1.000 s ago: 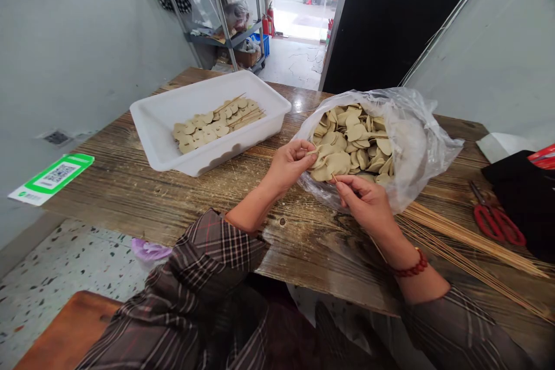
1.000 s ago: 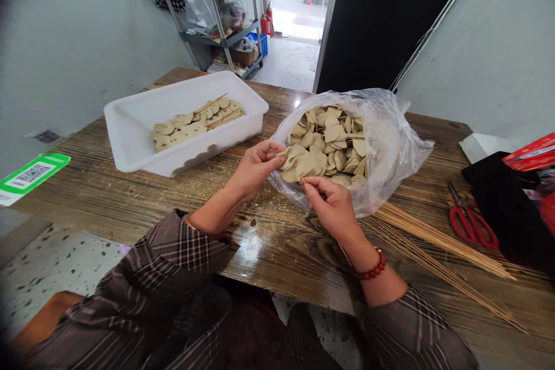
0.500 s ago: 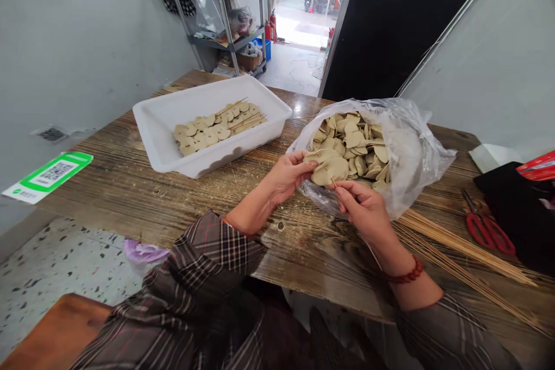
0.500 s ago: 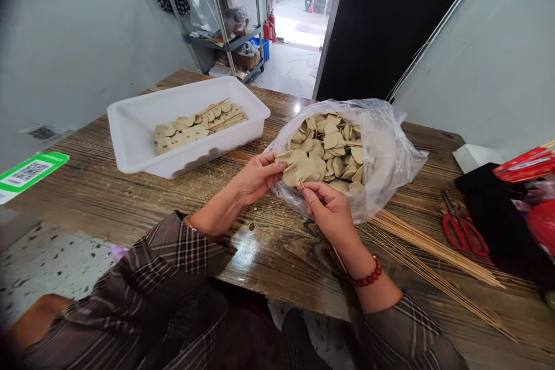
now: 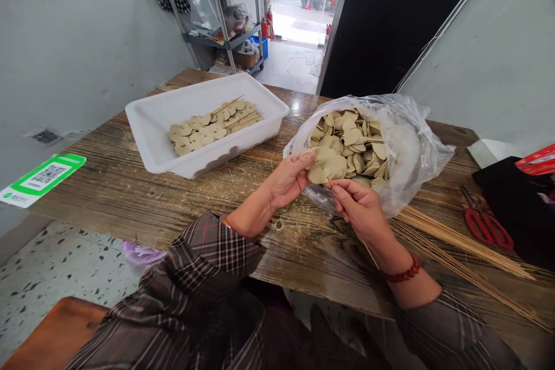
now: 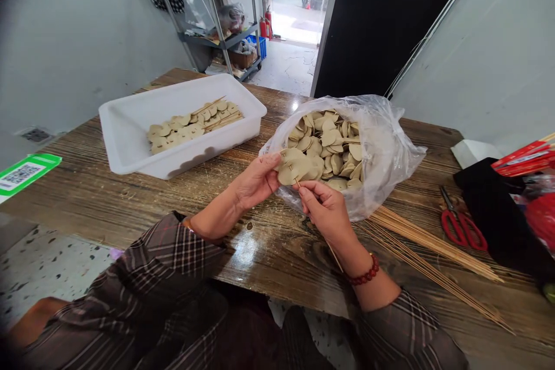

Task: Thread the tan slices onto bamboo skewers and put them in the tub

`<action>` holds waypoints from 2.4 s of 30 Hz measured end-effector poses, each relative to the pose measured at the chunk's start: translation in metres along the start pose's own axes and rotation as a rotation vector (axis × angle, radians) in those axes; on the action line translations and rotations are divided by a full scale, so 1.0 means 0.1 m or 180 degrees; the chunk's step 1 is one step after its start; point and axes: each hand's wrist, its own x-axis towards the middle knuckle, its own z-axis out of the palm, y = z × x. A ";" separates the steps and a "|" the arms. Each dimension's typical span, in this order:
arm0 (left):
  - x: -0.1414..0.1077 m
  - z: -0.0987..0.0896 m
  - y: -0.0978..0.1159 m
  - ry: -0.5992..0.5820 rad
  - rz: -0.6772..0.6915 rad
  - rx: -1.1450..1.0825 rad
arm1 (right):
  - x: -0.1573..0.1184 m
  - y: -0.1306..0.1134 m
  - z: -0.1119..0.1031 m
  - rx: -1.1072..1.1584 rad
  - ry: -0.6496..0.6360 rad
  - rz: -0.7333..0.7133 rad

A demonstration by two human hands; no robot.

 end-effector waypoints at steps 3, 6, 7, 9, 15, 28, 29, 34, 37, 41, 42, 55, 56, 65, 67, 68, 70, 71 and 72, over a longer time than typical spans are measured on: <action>0.00 0.03 -0.04 0.0039 0.0035 0.0017 | 0.00 -0.01 0.01 -0.0416 0.0062 -0.0180; 0.01 0.02 0.01 0.0247 0.0234 -0.0011 | 0.00 -0.02 0.01 -0.0804 0.0053 -0.0391; 0.01 0.01 0.04 0.0310 0.0304 -0.0012 | -0.01 -0.01 0.01 -0.0902 0.0039 -0.0445; 0.02 -0.01 0.09 0.0384 0.0388 0.0003 | -0.01 0.00 0.01 -0.1041 0.0010 -0.0529; 0.02 0.03 0.06 0.0385 0.0332 0.0102 | -0.01 0.04 0.02 -0.1201 -0.0044 -0.0555; 0.04 0.10 -0.13 0.0265 0.0163 0.0108 | 0.07 0.08 0.05 -0.0727 0.0045 -0.0419; 0.04 0.09 -0.12 0.0218 0.0162 0.0138 | 0.08 0.07 0.03 -0.0742 0.0081 -0.0438; 0.07 -0.04 -0.01 0.0279 0.0429 0.0536 | 0.13 -0.01 -0.12 -0.0533 0.0470 -0.0678; 0.13 -0.13 0.01 0.0543 0.0879 0.1369 | 0.20 -0.08 -0.24 -0.0154 0.0866 -0.0747; 0.20 -0.17 -0.08 0.0440 0.1554 0.3621 | 0.26 -0.13 -0.34 0.0085 0.1167 -0.0797; 0.20 -0.18 -0.10 0.0271 0.1704 0.4184 | 0.26 -0.14 -0.34 0.0104 0.1188 -0.0812; 0.25 -0.17 -0.16 0.0134 0.2043 0.4240 | 0.24 -0.11 -0.29 0.0025 0.0965 -0.0775; 0.25 -0.16 -0.15 0.0318 0.1904 0.3934 | 0.24 -0.12 -0.29 0.0009 0.0952 -0.0770; 0.18 -0.28 0.11 0.0934 0.0968 0.1421 | 0.10 -0.14 -0.21 -0.0360 0.0426 -0.0648; 0.17 -0.31 0.18 0.0964 0.0942 0.1322 | 0.08 -0.11 -0.19 -0.0524 0.0168 -0.0597; 0.16 -0.32 0.22 0.0976 0.0942 0.1307 | 0.07 -0.10 -0.18 -0.0613 0.0039 -0.0569; 0.14 -0.34 0.28 0.1036 0.0994 0.1306 | 0.05 -0.07 -0.17 -0.0779 -0.0143 -0.0537; 0.14 -0.35 0.30 0.1084 0.1036 0.1308 | 0.04 -0.06 -0.17 -0.0851 -0.0195 -0.0535; 0.13 -0.35 0.32 0.1136 0.1085 0.1304 | 0.04 -0.05 -0.16 -0.0918 -0.0232 -0.0536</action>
